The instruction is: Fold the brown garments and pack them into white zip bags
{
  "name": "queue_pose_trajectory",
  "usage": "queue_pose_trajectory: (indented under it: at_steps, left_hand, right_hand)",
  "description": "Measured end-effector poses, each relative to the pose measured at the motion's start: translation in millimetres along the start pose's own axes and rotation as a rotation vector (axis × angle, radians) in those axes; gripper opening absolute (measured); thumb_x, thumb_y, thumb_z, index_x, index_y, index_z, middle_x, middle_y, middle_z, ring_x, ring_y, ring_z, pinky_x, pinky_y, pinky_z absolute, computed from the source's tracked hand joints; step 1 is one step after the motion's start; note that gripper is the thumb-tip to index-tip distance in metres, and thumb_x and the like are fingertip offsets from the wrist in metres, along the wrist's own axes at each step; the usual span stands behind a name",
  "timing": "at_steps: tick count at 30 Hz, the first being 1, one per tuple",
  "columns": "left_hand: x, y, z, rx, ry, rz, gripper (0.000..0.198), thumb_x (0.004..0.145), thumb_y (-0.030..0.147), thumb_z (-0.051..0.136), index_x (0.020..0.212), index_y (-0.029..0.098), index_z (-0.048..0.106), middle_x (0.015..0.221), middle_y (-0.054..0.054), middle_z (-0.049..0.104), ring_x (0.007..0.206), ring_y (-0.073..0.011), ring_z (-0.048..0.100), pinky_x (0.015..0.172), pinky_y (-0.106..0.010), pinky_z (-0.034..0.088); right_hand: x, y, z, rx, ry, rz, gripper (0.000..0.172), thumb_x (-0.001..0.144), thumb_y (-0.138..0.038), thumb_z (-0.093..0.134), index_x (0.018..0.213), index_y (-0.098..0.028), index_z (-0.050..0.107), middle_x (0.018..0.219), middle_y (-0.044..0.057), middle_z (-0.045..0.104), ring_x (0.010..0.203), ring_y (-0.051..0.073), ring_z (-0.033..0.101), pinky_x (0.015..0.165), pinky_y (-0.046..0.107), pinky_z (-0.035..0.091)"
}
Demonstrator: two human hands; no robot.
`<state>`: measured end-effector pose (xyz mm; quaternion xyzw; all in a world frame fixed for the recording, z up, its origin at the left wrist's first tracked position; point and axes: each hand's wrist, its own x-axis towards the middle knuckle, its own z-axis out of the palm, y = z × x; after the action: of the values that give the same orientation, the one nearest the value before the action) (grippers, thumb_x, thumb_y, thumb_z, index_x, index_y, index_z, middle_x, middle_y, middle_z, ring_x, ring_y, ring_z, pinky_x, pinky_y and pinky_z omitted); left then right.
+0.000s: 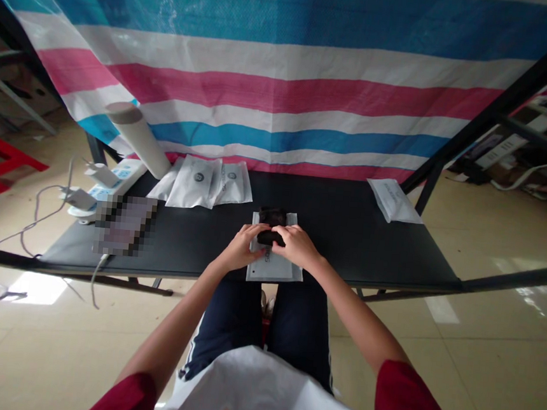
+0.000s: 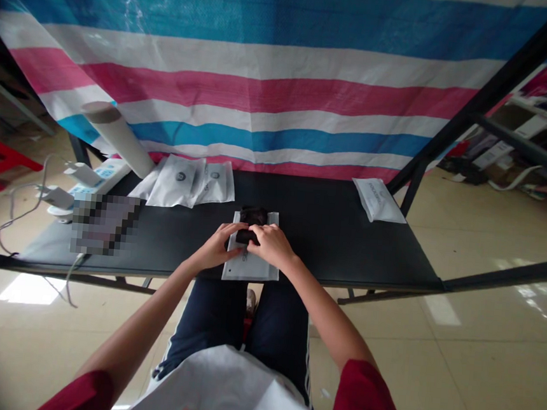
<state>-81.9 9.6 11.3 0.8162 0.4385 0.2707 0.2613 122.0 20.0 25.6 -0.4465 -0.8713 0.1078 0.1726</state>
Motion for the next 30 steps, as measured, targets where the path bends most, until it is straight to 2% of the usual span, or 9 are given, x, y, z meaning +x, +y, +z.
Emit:
queue_pose_trajectory:
  at_steps: [3, 6, 8, 11, 14, 18, 22, 26, 30]
  left_hand:
    - [5, -9, -0.1, 0.026, -0.009, -0.104, 0.040, 0.083, 0.029, 0.061, 0.123, 0.022, 0.060, 0.111, -0.008, 0.065, 0.105, -0.0239, 0.059, 0.093, -0.036, 0.046]
    - [8, -20, 2.8, 0.063, 0.016, -0.206, 0.038, 0.086, 0.039, 0.060, 0.119, 0.019, 0.062, 0.092, -0.007, 0.063, 0.080, -0.0198, 0.061, 0.076, -0.031, 0.048]
    - [10, -25, 5.2, 0.059, 0.039, -0.228, 0.036, 0.087, 0.040, 0.059, 0.114, 0.017, 0.063, 0.087, -0.006, 0.062, 0.072, -0.0179, 0.059, 0.070, -0.029, 0.046]
    - [13, -28, 8.5, 0.024, 0.078, -0.221, 0.029, 0.088, 0.039, 0.056, 0.105, 0.016, 0.061, 0.085, -0.006, 0.063, 0.073, -0.0178, 0.059, 0.068, -0.028, 0.045]
    - [18, -28, 11.2, -0.051, 0.124, -0.239, 0.027, 0.090, 0.038, 0.053, 0.105, 0.016, 0.058, 0.087, -0.006, 0.066, 0.075, -0.0172, 0.060, 0.069, -0.027, 0.045]
    - [26, -26, 13.6, -0.085, 0.155, -0.311, 0.031, 0.092, 0.042, 0.050, 0.105, 0.015, 0.059, 0.085, -0.007, 0.069, 0.070, -0.0166, 0.062, 0.064, -0.026, 0.043]
    - [36, -22, 14.3, 0.005, 0.153, -0.427, 0.035, 0.093, 0.045, 0.047, 0.102, 0.015, 0.062, 0.083, -0.008, 0.071, 0.072, -0.0192, 0.065, 0.062, -0.026, 0.042]
    - [46, -16, 13.9, 0.162, 0.143, -0.544, 0.036, 0.094, 0.046, 0.045, 0.096, 0.017, 0.065, 0.087, -0.010, 0.072, 0.082, -0.0235, 0.068, 0.063, -0.027, 0.040]
    - [47, -18, 11.0, 0.202, 0.100, -0.518, 0.036, 0.095, 0.046, 0.041, 0.093, 0.020, 0.067, 0.080, -0.007, 0.070, 0.077, -0.0222, 0.067, 0.059, -0.026, 0.035]
  right_hand:
    - [3, 6, -2, 0.131, 0.014, 0.032, 0.032, 0.083, -0.026, 0.065, 0.115, -0.019, 0.062, 0.099, 0.008, 0.073, 0.091, 0.022, 0.069, 0.086, 0.033, 0.047]
    - [-1, 16, 5, 0.333, 0.079, 0.088, 0.053, 0.075, -0.032, 0.074, 0.123, -0.022, 0.056, 0.110, 0.007, 0.070, 0.098, 0.022, 0.068, 0.084, 0.030, 0.049]
    - [-4, 25, 14, 0.445, 0.121, 0.128, 0.064, 0.069, -0.031, 0.079, 0.127, -0.021, 0.052, 0.116, 0.009, 0.068, 0.103, 0.022, 0.067, 0.085, 0.031, 0.050]
    - [-6, 34, 31, 0.560, 0.184, 0.203, 0.059, 0.072, -0.029, 0.076, 0.125, -0.018, 0.052, 0.112, 0.011, 0.070, 0.102, 0.022, 0.068, 0.086, 0.033, 0.052]
    - [-4, 38, 41, 0.624, 0.225, 0.255, 0.050, 0.079, -0.033, 0.070, 0.123, -0.015, 0.054, 0.108, 0.012, 0.071, 0.098, 0.022, 0.069, 0.083, 0.032, 0.052]
    - [2, 34, 39, 0.568, 0.251, 0.350, 0.036, 0.086, -0.043, 0.063, 0.109, -0.016, 0.063, 0.097, 0.010, 0.074, 0.085, 0.021, 0.071, 0.074, 0.029, 0.052]
    - [8, 30, 33, 0.473, 0.228, 0.439, 0.034, 0.087, -0.049, 0.061, 0.098, -0.017, 0.066, 0.080, 0.006, 0.073, 0.073, 0.020, 0.070, 0.067, 0.026, 0.050]
    - [16, 27, 27, 0.393, 0.184, 0.514, 0.036, 0.085, -0.049, 0.064, 0.102, -0.018, 0.066, 0.081, 0.006, 0.074, 0.077, 0.022, 0.071, 0.069, 0.028, 0.050]
    - [22, 29, 22, 0.320, 0.162, 0.570, 0.053, 0.079, -0.055, 0.069, 0.116, -0.017, 0.061, 0.089, 0.007, 0.074, 0.088, 0.025, 0.071, 0.077, 0.031, 0.052]
